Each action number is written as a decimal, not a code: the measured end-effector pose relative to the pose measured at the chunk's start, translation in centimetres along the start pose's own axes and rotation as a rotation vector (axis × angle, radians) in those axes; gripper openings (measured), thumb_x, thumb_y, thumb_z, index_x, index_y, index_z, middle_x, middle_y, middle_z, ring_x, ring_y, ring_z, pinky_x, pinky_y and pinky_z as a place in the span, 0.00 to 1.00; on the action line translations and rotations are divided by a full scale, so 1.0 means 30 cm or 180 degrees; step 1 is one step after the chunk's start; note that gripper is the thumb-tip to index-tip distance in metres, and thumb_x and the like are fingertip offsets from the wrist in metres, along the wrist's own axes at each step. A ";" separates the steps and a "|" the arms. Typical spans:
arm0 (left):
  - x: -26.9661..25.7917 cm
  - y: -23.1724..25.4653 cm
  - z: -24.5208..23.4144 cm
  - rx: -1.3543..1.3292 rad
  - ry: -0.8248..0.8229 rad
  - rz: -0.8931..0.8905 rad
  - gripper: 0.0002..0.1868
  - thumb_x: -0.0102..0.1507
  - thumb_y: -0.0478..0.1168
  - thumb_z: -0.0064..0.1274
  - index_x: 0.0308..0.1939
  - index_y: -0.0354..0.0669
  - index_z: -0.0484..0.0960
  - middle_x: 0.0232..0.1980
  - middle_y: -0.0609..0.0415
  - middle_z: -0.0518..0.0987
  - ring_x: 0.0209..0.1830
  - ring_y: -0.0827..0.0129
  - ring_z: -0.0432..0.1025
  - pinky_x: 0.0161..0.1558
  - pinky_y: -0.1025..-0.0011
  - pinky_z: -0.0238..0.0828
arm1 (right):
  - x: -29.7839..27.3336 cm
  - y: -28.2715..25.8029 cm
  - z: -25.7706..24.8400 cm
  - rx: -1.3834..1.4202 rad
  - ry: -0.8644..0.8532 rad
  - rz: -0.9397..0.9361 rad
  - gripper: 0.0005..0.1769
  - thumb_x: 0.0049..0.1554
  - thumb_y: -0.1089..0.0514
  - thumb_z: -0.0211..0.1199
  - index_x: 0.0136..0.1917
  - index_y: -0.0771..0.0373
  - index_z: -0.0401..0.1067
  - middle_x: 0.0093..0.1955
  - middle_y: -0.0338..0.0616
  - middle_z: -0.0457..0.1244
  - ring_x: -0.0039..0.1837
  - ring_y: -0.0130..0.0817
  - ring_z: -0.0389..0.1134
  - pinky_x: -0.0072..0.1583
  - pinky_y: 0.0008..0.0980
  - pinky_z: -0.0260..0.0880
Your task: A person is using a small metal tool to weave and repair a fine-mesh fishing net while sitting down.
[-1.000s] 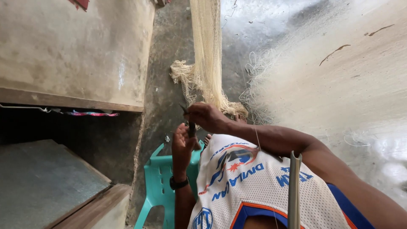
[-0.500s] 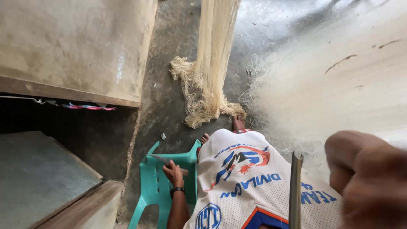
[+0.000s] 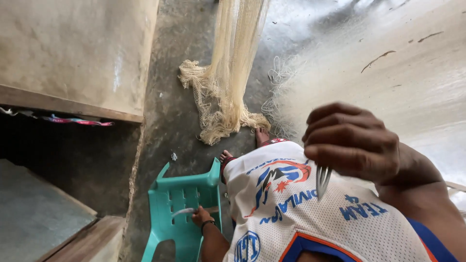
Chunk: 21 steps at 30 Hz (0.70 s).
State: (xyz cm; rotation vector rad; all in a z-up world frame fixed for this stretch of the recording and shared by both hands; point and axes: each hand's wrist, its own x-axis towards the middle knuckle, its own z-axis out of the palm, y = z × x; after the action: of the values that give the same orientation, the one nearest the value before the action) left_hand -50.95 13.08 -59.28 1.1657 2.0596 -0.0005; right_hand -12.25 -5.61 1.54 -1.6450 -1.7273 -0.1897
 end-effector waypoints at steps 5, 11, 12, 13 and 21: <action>0.046 -0.051 0.091 -0.0039 -0.0304 -0.0183 0.22 0.66 0.41 0.53 0.60 0.28 0.73 0.56 0.32 0.78 0.47 0.33 0.74 0.38 0.44 0.70 | -0.058 -0.016 0.098 -0.0497 0.0159 0.0317 0.09 0.64 0.63 0.55 0.56 0.69 0.69 0.46 0.53 0.68 0.47 0.44 0.75 0.59 0.50 0.74; 0.211 -0.187 0.257 0.0616 0.0236 0.0474 0.22 0.65 0.45 0.52 0.50 0.25 0.80 0.50 0.26 0.81 0.49 0.29 0.75 0.49 0.43 0.72 | -0.119 -0.121 0.203 -0.0320 0.0847 0.0531 0.05 0.66 0.57 0.51 0.49 0.59 0.62 0.44 0.51 0.65 0.45 0.43 0.74 0.59 0.50 0.77; 0.222 -0.199 0.282 0.0330 0.0389 0.0509 0.20 0.66 0.42 0.48 0.48 0.21 0.78 0.48 0.22 0.80 0.48 0.26 0.74 0.49 0.41 0.72 | -0.137 -0.138 0.223 -0.0265 0.1335 0.0733 0.08 0.69 0.50 0.49 0.50 0.54 0.59 0.45 0.47 0.64 0.45 0.41 0.73 0.59 0.48 0.77; 0.217 -0.191 0.289 0.0295 0.0368 0.0487 0.20 0.66 0.42 0.48 0.48 0.21 0.78 0.48 0.22 0.80 0.48 0.26 0.74 0.49 0.41 0.72 | -0.159 -0.121 0.217 -0.0272 0.1304 0.0699 0.08 0.69 0.50 0.49 0.50 0.54 0.59 0.45 0.47 0.64 0.45 0.41 0.73 0.59 0.48 0.77; 0.222 -0.215 0.254 0.0248 0.0241 0.0170 0.23 0.69 0.44 0.54 0.58 0.26 0.76 0.54 0.26 0.79 0.53 0.30 0.74 0.52 0.43 0.73 | -0.041 -0.105 0.200 -0.0399 -0.0352 -0.0335 0.10 0.64 0.65 0.58 0.59 0.63 0.68 0.50 0.51 0.68 0.50 0.41 0.73 0.56 0.43 0.79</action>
State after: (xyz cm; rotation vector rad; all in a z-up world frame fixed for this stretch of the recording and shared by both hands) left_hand -53.04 11.59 -71.00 1.2860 2.1103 -0.0109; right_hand -17.62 -3.73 -2.36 -1.6826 -1.9218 -0.2660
